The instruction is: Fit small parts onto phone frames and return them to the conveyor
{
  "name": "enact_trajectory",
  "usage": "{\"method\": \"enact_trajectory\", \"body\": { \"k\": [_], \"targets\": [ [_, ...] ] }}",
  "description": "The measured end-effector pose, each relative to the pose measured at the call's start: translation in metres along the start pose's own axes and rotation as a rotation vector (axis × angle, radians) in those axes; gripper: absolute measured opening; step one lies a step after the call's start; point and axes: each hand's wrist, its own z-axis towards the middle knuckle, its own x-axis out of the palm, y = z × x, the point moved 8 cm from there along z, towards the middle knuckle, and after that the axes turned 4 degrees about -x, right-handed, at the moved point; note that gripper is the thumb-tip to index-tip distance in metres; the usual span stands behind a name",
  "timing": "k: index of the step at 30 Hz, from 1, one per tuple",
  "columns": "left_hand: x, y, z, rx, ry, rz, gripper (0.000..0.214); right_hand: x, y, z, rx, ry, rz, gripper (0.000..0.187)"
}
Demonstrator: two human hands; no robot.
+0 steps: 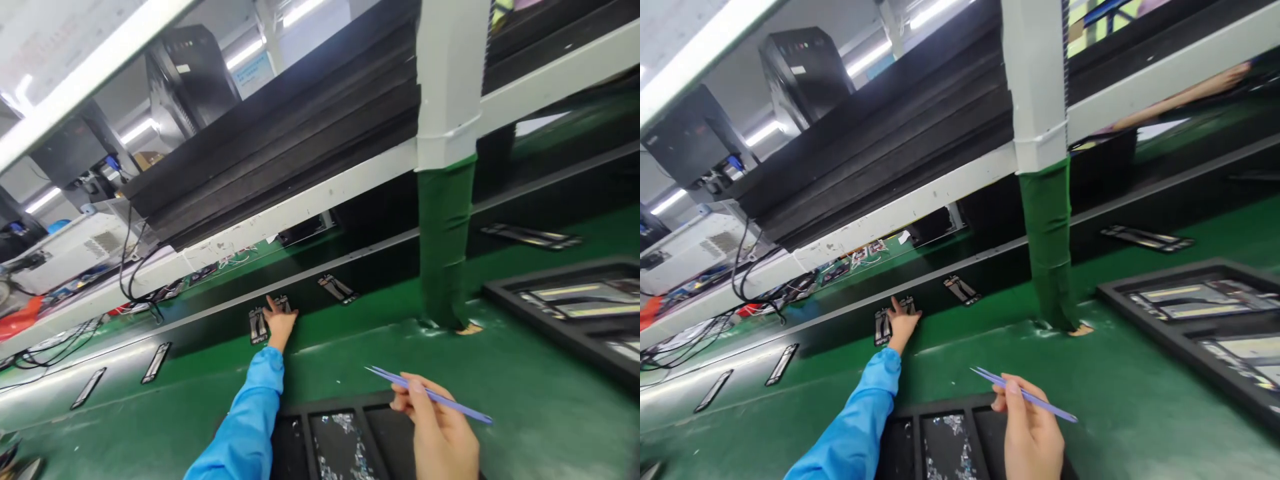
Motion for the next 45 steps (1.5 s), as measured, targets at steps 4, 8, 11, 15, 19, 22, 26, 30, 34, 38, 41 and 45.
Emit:
{"method": "enact_trajectory", "body": {
  "k": [4,8,11,15,19,22,26,30,34,38,41,45],
  "targets": [
    [-0.023,0.061,0.005,-0.196,-0.078,0.101,0.045,0.003,-0.006,0.001,0.01,0.039,0.027,0.052],
    [-0.036,0.096,-0.002,-0.28,-0.101,0.127,0.042,0.007,-0.008,0.006,0.036,0.066,0.047,0.048],
    [-0.043,0.084,-0.002,-0.262,-0.088,0.099,0.041,0.009,-0.005,0.012,0.043,0.059,0.057,0.048],
    [-0.061,0.067,-0.011,-0.214,-0.041,0.053,0.042,0.008,0.001,0.015,0.054,0.046,0.038,0.049],
    [-0.092,0.088,-0.09,-0.121,0.041,-0.008,0.064,0.009,0.004,0.013,0.074,0.103,-0.004,0.049],
    [-0.121,0.123,-0.198,-0.107,0.101,-0.058,0.111,0.009,0.007,0.01,0.051,0.142,-0.067,0.047],
    [-0.143,0.152,-0.323,-0.089,0.08,-0.117,0.108,0.021,0.005,-0.007,0.02,0.3,-0.2,0.043],
    [-0.127,0.161,-0.372,-0.094,0.109,-0.063,0.109,0.047,-0.015,-0.036,0.059,0.566,-0.356,0.045],
    [-0.11,0.167,-0.377,-0.056,0.284,0.03,0.112,0.06,-0.039,-0.054,0.111,0.72,-0.437,0.056],
    [-0.118,0.155,-0.346,0.156,0.478,0.111,0.11,0.06,-0.049,-0.056,0.08,0.739,-0.506,0.059],
    [-0.122,0.131,-0.296,0.396,0.576,0.183,0.071,0.06,-0.049,-0.059,-0.004,0.753,-0.569,0.052],
    [-0.1,0.095,-0.232,0.66,0.713,0.083,0.024,0.064,-0.041,-0.069,-0.178,0.813,-0.643,0.034]
  ]
}}
